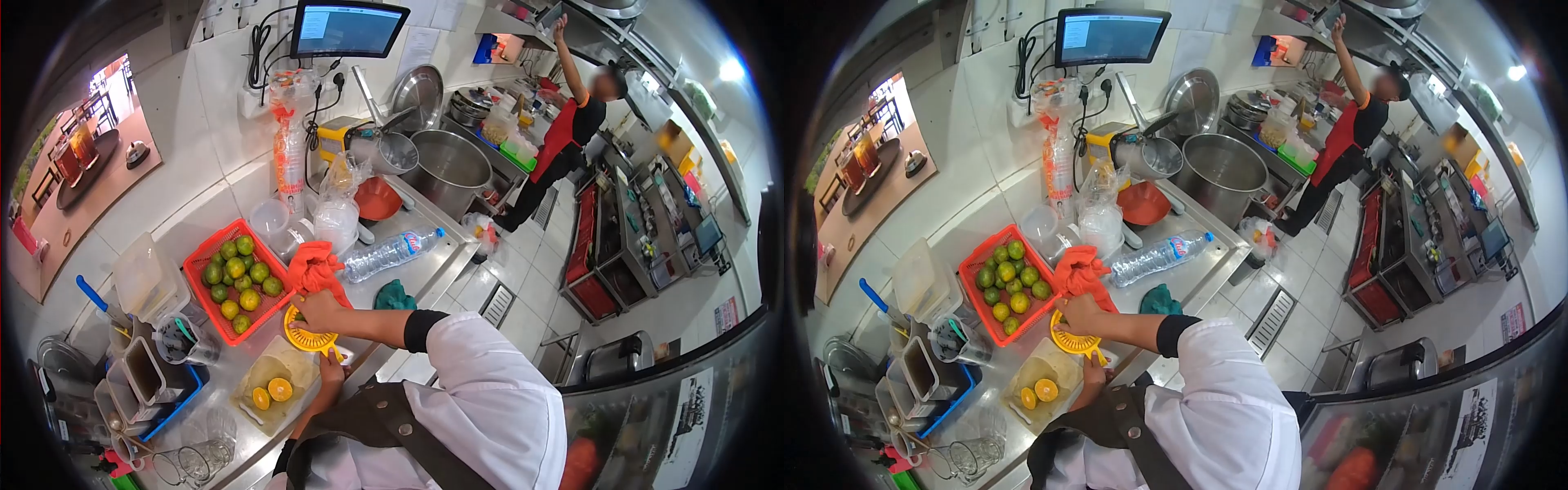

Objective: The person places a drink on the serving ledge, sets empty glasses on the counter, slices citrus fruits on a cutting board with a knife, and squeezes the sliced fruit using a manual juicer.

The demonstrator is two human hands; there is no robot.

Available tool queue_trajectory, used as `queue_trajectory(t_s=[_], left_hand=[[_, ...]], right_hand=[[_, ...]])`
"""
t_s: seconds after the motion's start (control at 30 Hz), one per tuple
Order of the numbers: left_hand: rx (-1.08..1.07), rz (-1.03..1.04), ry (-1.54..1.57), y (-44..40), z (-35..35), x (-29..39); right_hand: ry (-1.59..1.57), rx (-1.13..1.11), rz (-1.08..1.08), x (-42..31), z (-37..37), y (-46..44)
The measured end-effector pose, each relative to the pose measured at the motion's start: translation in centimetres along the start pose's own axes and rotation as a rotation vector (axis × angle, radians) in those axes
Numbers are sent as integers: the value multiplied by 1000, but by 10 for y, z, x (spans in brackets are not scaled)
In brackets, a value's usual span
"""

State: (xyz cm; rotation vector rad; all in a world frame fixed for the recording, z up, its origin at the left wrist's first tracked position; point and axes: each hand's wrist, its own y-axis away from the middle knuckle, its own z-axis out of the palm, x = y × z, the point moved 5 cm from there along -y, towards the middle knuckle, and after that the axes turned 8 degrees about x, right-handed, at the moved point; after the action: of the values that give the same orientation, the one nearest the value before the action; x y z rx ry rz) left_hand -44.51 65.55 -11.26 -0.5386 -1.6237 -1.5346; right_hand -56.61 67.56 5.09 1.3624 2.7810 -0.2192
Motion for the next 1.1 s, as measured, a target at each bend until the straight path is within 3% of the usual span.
queue_trajectory(t_s=[0.1,0.2,0.3,0.8,0.93,1.03,1.1], left_hand=[[12,-14,9,1,2,-2],[-23,36,45,-2,1,-4],[-55,65,78,1,-1,-6],[22,115,-10,-1,0,-5],[44,64,58,0,0,-1],[53,99,26,3,0,4],[55,92,16,6,0,4]], right_hand=[[-22,-158,-152,0,28,-3],[-108,-221,-130,-2,43,-1],[-177,-61,-69,-4,33,8],[-228,-136,370,14,61,-1],[-111,-216,341,-1,13,4],[-60,-75,192,-5,12,5],[-78,-109,182,-4,30,9]])
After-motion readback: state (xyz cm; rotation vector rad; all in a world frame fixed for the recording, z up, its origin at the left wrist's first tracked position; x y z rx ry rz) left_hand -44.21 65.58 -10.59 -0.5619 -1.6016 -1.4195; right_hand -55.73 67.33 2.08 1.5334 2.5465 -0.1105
